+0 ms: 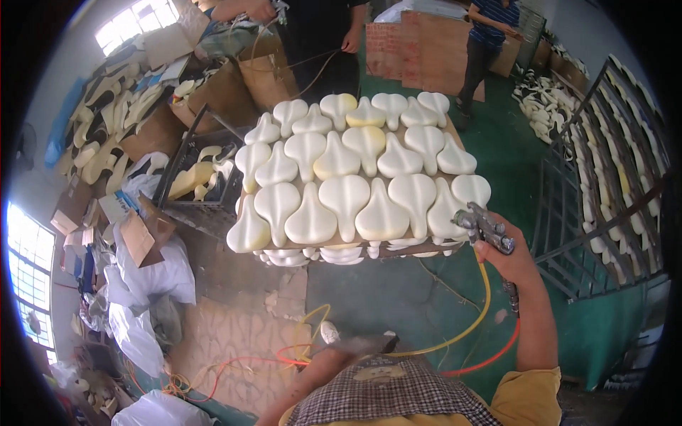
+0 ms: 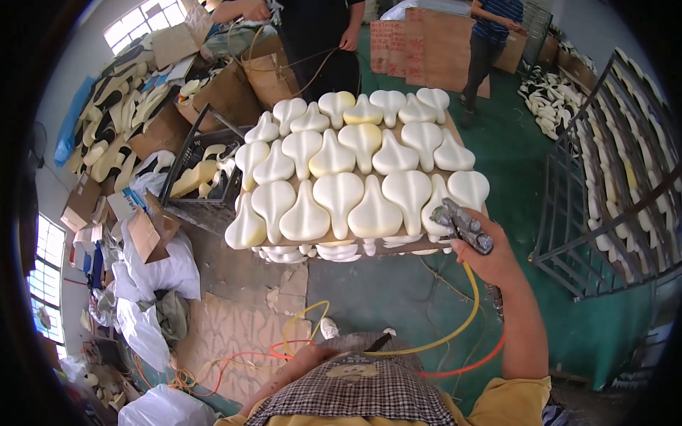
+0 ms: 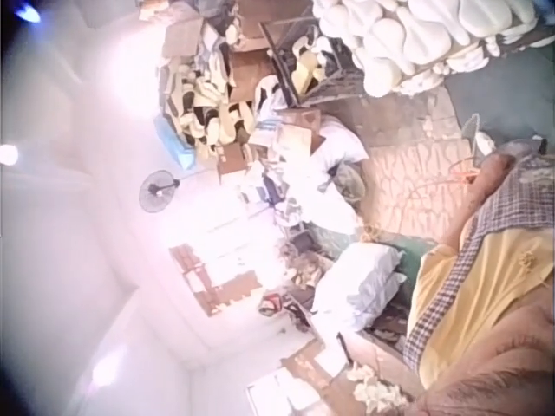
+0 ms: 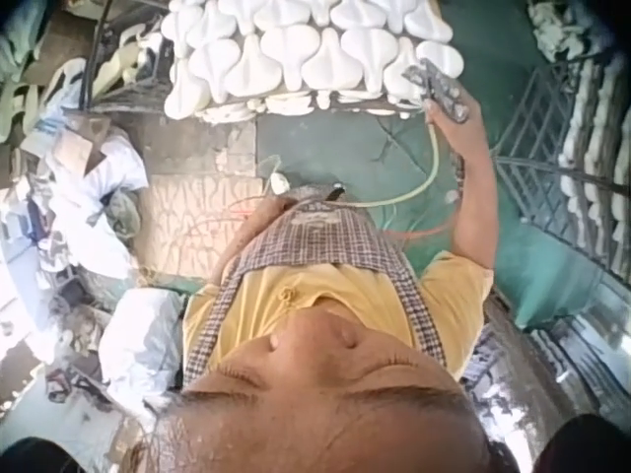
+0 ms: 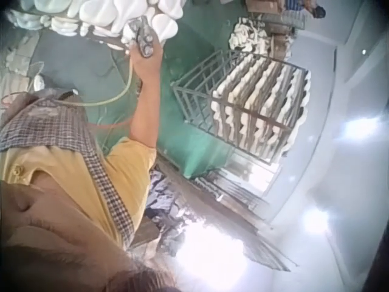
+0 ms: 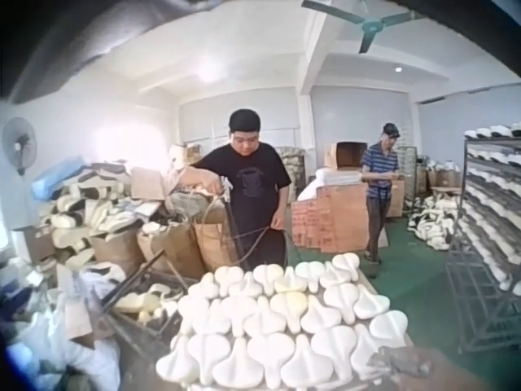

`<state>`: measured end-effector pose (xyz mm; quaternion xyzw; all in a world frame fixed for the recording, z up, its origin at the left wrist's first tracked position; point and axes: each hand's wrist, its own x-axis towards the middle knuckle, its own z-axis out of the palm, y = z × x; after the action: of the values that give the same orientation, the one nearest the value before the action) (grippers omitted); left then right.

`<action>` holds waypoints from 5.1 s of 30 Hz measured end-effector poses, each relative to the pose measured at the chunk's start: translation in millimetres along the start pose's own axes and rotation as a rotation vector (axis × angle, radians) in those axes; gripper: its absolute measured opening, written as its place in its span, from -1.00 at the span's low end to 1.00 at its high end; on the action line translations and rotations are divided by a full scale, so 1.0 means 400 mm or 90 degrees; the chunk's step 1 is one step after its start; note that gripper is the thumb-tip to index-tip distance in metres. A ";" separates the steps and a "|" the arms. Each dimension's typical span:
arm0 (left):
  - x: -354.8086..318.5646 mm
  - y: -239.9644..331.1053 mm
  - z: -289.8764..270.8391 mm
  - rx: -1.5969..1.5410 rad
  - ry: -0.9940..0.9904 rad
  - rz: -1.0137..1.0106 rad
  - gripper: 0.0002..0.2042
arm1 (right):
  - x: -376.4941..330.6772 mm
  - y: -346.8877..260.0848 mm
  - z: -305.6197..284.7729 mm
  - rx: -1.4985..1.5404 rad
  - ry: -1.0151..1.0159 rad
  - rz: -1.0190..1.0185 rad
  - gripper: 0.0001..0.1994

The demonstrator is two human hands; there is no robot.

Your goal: Spraying foam bicycle seat components with a handheld spray gun in a workshop.

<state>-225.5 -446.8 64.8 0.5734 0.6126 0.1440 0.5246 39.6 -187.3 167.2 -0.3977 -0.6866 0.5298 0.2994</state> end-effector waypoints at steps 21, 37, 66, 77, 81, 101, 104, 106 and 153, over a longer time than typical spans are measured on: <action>0.283 -0.366 -0.090 -0.153 -0.127 -0.024 -0.72 | -0.129 0.099 0.214 -0.067 0.021 0.313 -0.62; 1.012 -0.414 -0.007 -0.993 0.377 -0.231 -0.67 | -0.226 0.238 -0.036 0.111 0.180 0.395 -0.65; 0.783 -0.111 -0.236 -0.613 0.641 -0.061 -0.49 | -0.076 0.434 -0.078 -0.017 -0.064 0.270 -0.55; 0.164 -0.330 -0.308 -0.830 0.722 -0.040 -0.57 | 0.143 0.386 0.225 -0.017 -0.180 0.128 -0.58; -0.049 -0.341 -0.388 -0.807 0.925 0.109 -0.62 | 0.277 0.115 0.444 -0.054 -0.221 -0.125 -0.53; -0.398 -0.416 -0.569 -0.977 0.962 0.438 -0.58 | -0.187 -0.425 1.444 0.449 -1.187 -0.497 -0.45; -0.349 -0.411 -0.583 -0.969 0.932 0.436 -0.56 | -0.109 -0.434 1.427 0.453 -1.227 -0.544 -0.43; -0.322 -0.412 -0.610 -0.948 0.918 0.424 -0.55 | -0.045 -0.455 1.410 0.492 -1.243 -0.577 -0.54; -0.468 -0.927 -1.110 -1.077 0.688 0.469 -0.52 | 0.419 -0.309 1.460 0.365 0.064 -0.001 -0.77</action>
<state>-827.6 -529.5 46.8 0.0329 0.2539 0.9068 0.3350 -559.5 -343.5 133.3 -0.3216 -0.4934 0.6820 0.4336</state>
